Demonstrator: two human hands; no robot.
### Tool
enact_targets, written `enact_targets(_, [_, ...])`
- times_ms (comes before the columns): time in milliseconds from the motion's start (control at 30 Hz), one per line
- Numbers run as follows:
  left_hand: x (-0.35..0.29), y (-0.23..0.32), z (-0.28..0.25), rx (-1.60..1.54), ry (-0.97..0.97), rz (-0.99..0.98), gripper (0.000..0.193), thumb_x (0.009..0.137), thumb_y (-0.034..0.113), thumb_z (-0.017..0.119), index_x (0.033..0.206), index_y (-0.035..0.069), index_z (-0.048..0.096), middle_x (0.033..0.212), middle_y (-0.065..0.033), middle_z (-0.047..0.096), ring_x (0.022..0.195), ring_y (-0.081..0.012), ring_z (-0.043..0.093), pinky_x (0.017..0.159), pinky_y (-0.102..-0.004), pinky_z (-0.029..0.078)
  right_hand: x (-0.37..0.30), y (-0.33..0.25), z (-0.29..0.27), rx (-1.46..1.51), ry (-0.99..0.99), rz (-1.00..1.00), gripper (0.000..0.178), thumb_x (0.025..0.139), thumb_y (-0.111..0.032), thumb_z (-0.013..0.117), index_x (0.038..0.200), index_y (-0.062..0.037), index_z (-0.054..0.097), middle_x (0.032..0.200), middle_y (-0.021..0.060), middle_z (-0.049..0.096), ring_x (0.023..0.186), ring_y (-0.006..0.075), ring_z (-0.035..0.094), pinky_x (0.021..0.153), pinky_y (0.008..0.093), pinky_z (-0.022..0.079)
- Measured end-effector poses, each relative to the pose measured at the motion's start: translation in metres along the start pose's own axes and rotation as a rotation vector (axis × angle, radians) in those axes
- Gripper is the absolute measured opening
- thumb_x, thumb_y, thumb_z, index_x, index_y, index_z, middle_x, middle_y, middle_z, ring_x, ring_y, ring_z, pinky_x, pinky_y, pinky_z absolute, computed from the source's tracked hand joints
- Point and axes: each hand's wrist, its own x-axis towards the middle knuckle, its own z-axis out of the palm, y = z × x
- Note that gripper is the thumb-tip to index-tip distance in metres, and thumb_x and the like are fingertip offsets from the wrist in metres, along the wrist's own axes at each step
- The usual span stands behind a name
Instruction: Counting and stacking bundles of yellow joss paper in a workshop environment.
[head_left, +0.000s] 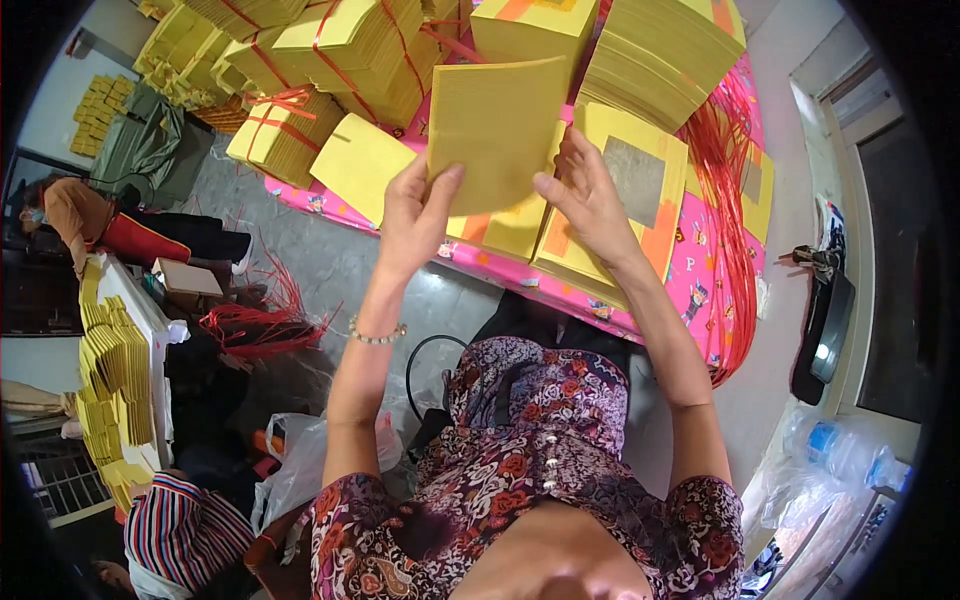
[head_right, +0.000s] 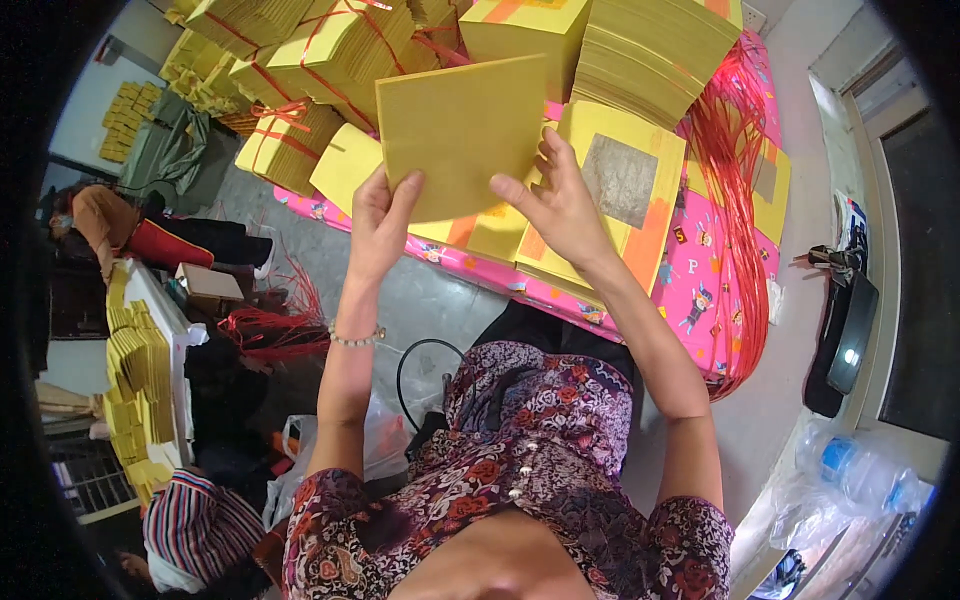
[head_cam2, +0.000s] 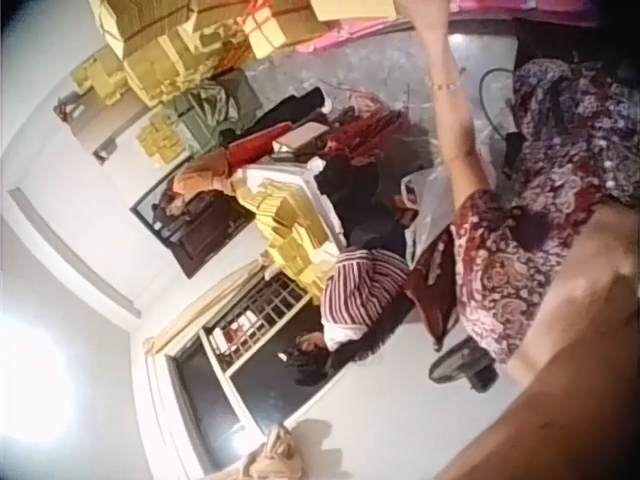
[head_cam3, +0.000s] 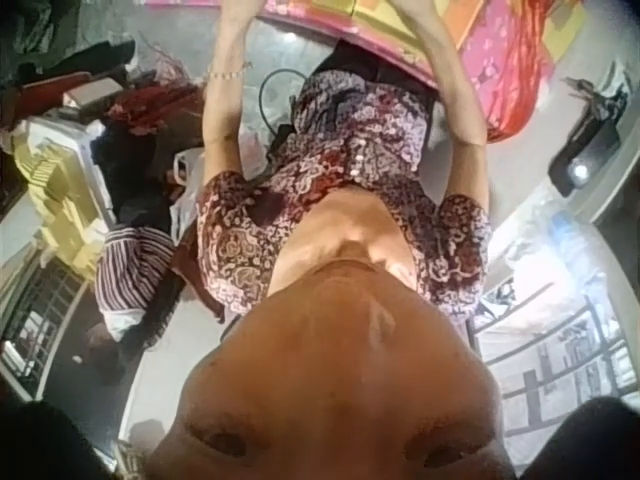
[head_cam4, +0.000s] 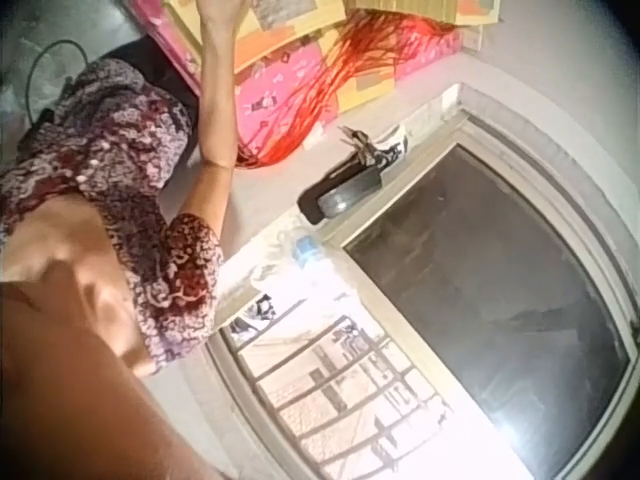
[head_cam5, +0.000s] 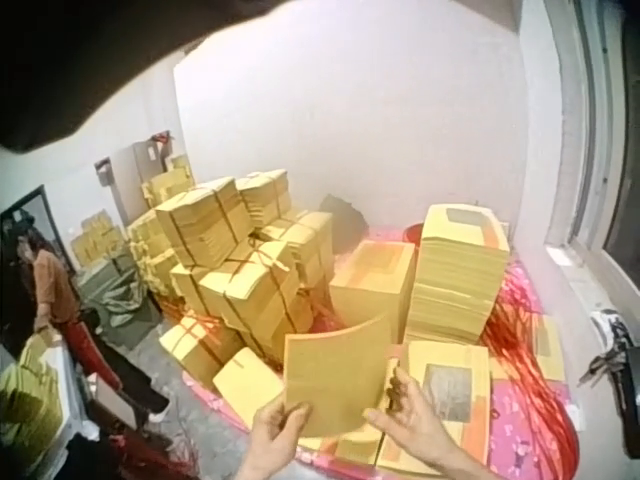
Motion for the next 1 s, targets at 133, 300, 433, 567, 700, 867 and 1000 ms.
enact_targets(133, [-0.014, 0.020, 0.015, -0.149, -0.112, -0.093, 0.026, 0.095, 0.009, 0.049, 0.117, -0.004, 0.054, 0.107, -0.0059, 0.063, 0.095, -0.0082, 0.057, 0.083, -0.0243, 0.047, -0.004, -0.017, -0.004, 0.120, -0.175, 0.019, 0.094, 0.080, -0.032, 0.072, 0.142, 0.0030, 0.010, 0.139, 0.0208, 0.031, 0.128, 0.0288, 0.036, 0.103, 0.0387, 0.035])
enact_targets(300, [-0.021, 0.023, 0.031, -0.137, -0.106, -0.148, 0.027, 0.091, 0.013, 0.058, 0.112, -0.003, 0.056, 0.100, -0.0046, 0.063, 0.088, -0.0082, 0.057, 0.077, -0.0245, 0.047, -0.020, -0.014, -0.009, 0.219, -0.197, 0.082, 0.076, 0.079, -0.029, 0.072, 0.135, 0.0026, 0.033, 0.127, 0.0145, 0.048, 0.117, 0.0222, 0.047, 0.098, 0.0340, 0.039])
enact_targets(433, [-0.022, 0.027, 0.039, 0.561, 0.085, 0.112, 0.043, 0.074, 0.012, 0.072, 0.111, -0.001, 0.053, 0.091, -0.0094, 0.053, 0.078, -0.0174, 0.053, 0.069, -0.0276, 0.045, -0.030, -0.015, -0.012, 0.192, -0.158, 0.125, 0.061, 0.079, -0.027, 0.071, 0.126, 0.0025, 0.045, 0.118, 0.0104, 0.056, 0.109, 0.0177, 0.053, 0.093, 0.0320, 0.042])
enact_targets(567, [-0.025, 0.030, 0.046, 0.682, 0.185, 0.282, 0.063, 0.078, 0.008, 0.069, 0.131, 0.001, 0.035, 0.109, -0.0146, 0.049, 0.103, -0.0248, 0.051, 0.087, -0.0326, 0.042, -0.038, -0.012, -0.016, 0.252, -0.133, 0.135, 0.057, 0.080, -0.026, 0.071, 0.123, 0.0024, 0.047, 0.118, 0.0106, 0.057, 0.105, 0.0167, 0.055, 0.090, 0.0312, 0.044])
enact_targets(700, [-0.023, 0.021, 0.048, 0.045, -0.067, 0.081, 0.057, 0.087, 0.005, 0.060, 0.134, -0.002, 0.029, 0.127, -0.0139, 0.046, 0.118, -0.0190, 0.044, 0.100, -0.0321, 0.037, -0.044, -0.017, -0.014, 0.270, -0.137, 0.146, 0.056, 0.080, -0.026, 0.070, 0.122, 0.0027, 0.048, 0.115, 0.0104, 0.058, 0.103, 0.0169, 0.056, 0.089, 0.0310, 0.045])
enact_targets(867, [-0.031, 0.020, 0.051, -0.183, -0.126, -0.094, 0.054, 0.090, 0.002, 0.054, 0.136, -0.002, 0.027, 0.129, -0.0142, 0.045, 0.119, -0.0173, 0.043, 0.100, -0.0303, 0.035, -0.048, -0.020, -0.014, 0.228, -0.084, 0.067, 0.053, 0.082, -0.025, 0.068, 0.122, 0.0024, 0.047, 0.112, 0.0100, 0.060, 0.100, 0.0163, 0.057, 0.087, 0.0309, 0.045])
enact_targets(1000, [-0.035, 0.018, 0.057, -0.171, -0.097, -0.041, 0.049, 0.092, 0.002, 0.049, 0.135, -0.002, 0.027, 0.128, -0.0136, 0.045, 0.120, -0.0160, 0.040, 0.100, -0.0288, 0.034, -0.051, -0.019, -0.011, 0.134, -0.037, 0.054, 0.048, 0.084, -0.021, 0.067, 0.121, 0.0020, 0.047, 0.111, 0.0100, 0.060, 0.099, 0.0156, 0.057, 0.086, 0.0303, 0.046])
